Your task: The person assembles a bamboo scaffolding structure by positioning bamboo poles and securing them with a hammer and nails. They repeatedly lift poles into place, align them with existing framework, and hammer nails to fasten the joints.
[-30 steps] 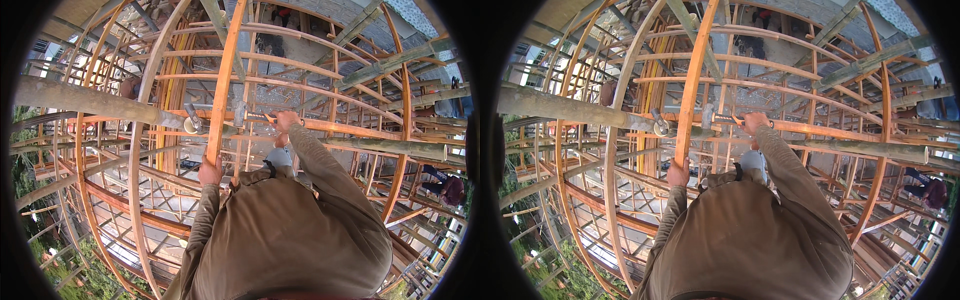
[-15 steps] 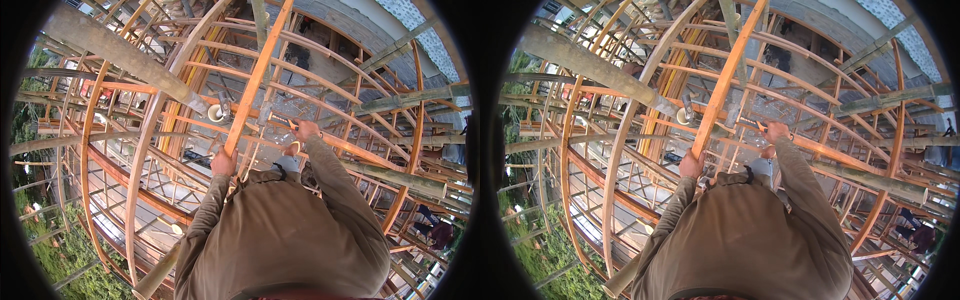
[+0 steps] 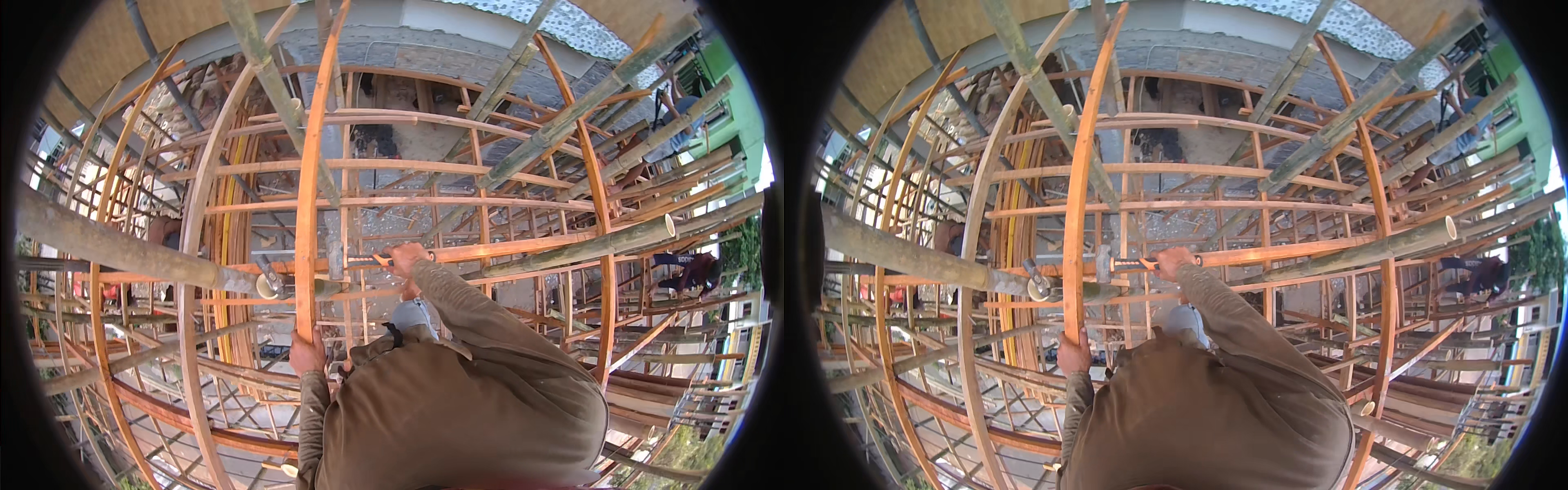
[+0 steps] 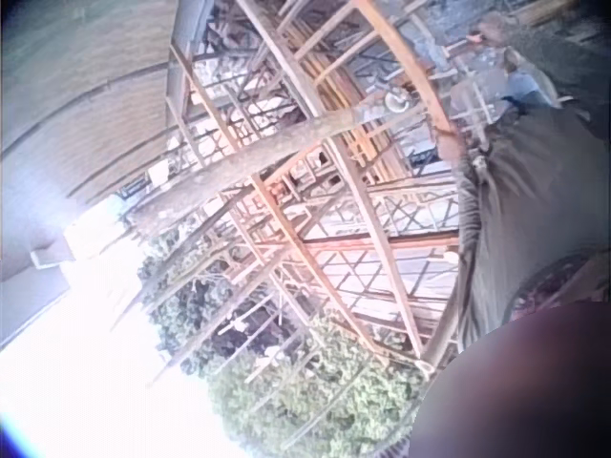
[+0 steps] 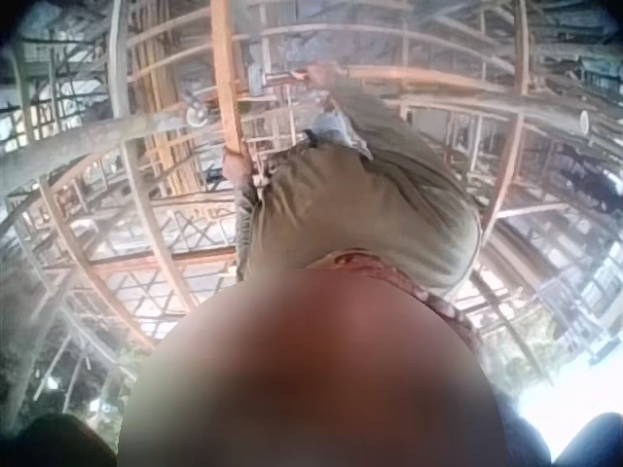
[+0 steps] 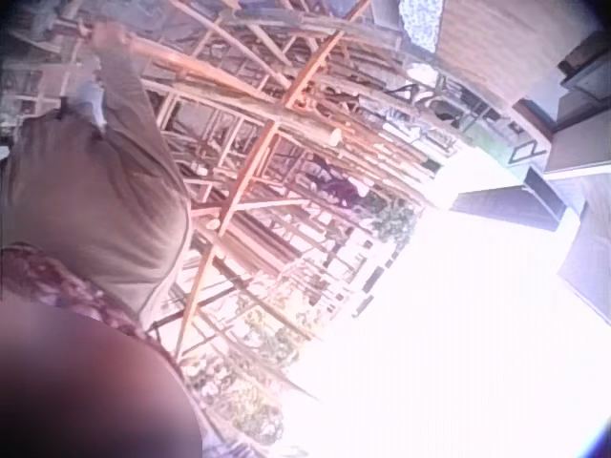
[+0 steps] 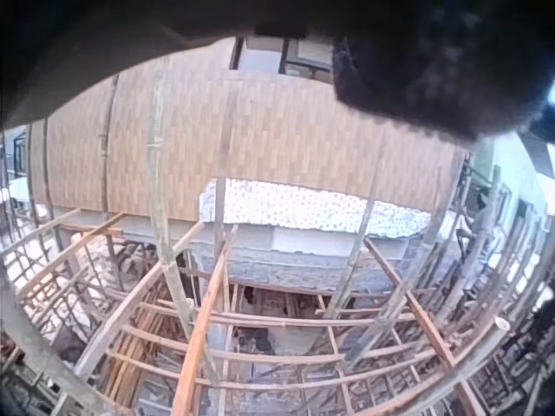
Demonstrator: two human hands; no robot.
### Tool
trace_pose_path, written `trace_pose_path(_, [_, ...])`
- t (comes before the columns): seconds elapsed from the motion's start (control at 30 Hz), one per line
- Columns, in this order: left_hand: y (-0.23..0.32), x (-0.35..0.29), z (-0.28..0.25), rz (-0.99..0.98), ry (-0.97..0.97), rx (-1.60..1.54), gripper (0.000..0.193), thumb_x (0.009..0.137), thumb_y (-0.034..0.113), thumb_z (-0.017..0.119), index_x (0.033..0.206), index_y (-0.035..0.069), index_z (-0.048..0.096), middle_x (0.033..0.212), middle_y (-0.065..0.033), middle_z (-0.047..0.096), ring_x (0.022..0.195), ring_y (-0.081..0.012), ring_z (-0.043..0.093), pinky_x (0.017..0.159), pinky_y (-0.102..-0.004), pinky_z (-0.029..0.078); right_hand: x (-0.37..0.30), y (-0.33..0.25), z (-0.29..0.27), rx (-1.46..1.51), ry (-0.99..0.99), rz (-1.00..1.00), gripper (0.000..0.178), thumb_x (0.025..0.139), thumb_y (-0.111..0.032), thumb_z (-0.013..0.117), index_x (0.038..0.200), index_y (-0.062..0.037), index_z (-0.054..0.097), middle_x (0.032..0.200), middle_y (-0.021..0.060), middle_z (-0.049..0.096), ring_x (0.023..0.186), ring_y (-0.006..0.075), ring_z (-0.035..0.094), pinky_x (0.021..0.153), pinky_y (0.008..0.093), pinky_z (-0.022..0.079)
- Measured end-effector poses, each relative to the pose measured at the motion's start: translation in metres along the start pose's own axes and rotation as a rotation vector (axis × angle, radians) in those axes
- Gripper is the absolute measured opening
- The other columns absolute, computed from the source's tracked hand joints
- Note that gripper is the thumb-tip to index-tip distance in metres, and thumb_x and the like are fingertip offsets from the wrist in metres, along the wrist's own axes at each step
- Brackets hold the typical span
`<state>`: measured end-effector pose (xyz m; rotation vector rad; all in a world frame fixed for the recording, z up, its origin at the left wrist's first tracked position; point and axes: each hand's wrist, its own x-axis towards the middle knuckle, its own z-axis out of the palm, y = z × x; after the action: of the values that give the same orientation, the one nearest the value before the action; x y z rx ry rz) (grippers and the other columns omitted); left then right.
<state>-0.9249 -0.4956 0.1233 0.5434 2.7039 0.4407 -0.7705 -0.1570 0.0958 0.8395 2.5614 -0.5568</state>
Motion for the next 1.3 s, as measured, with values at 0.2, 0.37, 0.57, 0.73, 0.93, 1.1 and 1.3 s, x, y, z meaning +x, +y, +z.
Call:
trace_pose_path(0.2, [0.0, -0.002, 0.004, 0.054, 0.061, 0.004, 0.057, 0.094, 0.054, 0.064, 0.114, 0.002, 0.056, 0.092, -0.0283, 0.071, 0.087, -0.0502, 0.069, 0.073, -0.0602, 0.053, -0.003, 0.002, 0.002, 0.039, 0.001, -0.007, 0.057, 0.087, -0.039, 0.075, 0.137, -0.0172, 0.06, 0.113, 0.0165, 0.074, 0.106, 0.0368, 0.071, 0.091, 0.0517, 0.056])
trace_pose_path(0.37, [-0.01, 0.0, 0.012, 0.041, 0.061, 0.017, 0.061, 0.095, 0.054, 0.064, 0.121, 0.0, 0.055, 0.094, -0.0292, 0.072, 0.089, -0.0502, 0.069, 0.075, -0.0596, 0.053, -0.005, 0.001, 0.001, 0.055, 0.026, -0.012, 0.06, 0.086, -0.037, 0.076, 0.141, -0.0206, 0.06, 0.112, 0.0173, 0.074, 0.105, 0.037, 0.071, 0.091, 0.0513, 0.056])
trace_pose_path(0.57, [-0.007, 0.002, 0.01, 0.036, 0.053, 0.029, 0.059, 0.094, 0.054, 0.065, 0.117, 0.0, 0.057, 0.094, -0.0287, 0.072, 0.089, -0.0505, 0.069, 0.075, -0.0595, 0.054, -0.008, 0.0, -0.001, 0.057, 0.034, -0.024, 0.065, 0.086, -0.038, 0.075, 0.146, -0.024, 0.055, 0.112, 0.0169, 0.075, 0.104, 0.0375, 0.072, 0.09, 0.0502, 0.057])
trace_pose_path(0.73, [0.001, -0.002, 0.0, 0.002, 0.008, 0.015, 0.059, 0.093, 0.057, 0.064, 0.111, 0.001, 0.057, 0.091, -0.0288, 0.071, 0.087, -0.0498, 0.07, 0.075, -0.0594, 0.054, -0.002, 0.004, 0.004, -0.001, 0.031, -0.031, 0.052, 0.087, -0.042, 0.073, 0.134, -0.0217, 0.063, 0.112, 0.0163, 0.075, 0.104, 0.0374, 0.072, 0.09, 0.0529, 0.056])
trace_pose_path(0.93, [-0.001, -0.002, -0.012, -0.057, -0.062, -0.064, 0.061, 0.095, 0.057, 0.061, 0.115, 0.0, 0.054, 0.094, -0.0332, 0.071, 0.091, -0.0498, 0.071, 0.082, -0.0582, 0.055, 0.002, -0.003, 0.004, -0.004, 0.064, -0.002, 0.06, 0.089, -0.05, 0.073, 0.14, -0.0206, 0.06, 0.118, 0.0157, 0.074, 0.111, 0.0358, 0.07, 0.094, 0.0493, 0.054])
trace_pose_path(1.1, [-0.001, -0.002, -0.017, -0.043, -0.084, -0.087, 0.062, 0.095, 0.057, 0.061, 0.119, 0.0, 0.055, 0.092, -0.0317, 0.072, 0.089, -0.0486, 0.071, 0.08, -0.0573, 0.056, -0.001, -0.009, -0.001, -0.048, 0.07, -0.005, 0.058, 0.089, -0.049, 0.073, 0.138, -0.0201, 0.061, 0.115, 0.0167, 0.074, 0.109, 0.0369, 0.07, 0.093, 0.0496, 0.054])
trace_pose_path(1.3, [-0.003, -0.002, -0.02, -0.044, -0.109, -0.137, 0.069, 0.095, 0.055, 0.061, 0.137, 0.001, 0.051, 0.094, -0.0305, 0.072, 0.088, -0.0485, 0.072, 0.08, -0.0568, 0.056, 0.002, -0.013, -0.002, -0.072, 0.053, 0.036, 0.059, 0.088, -0.049, 0.074, 0.139, -0.021, 0.061, 0.111, 0.0179, 0.075, 0.105, 0.0386, 0.071, 0.09, 0.0505, 0.055])
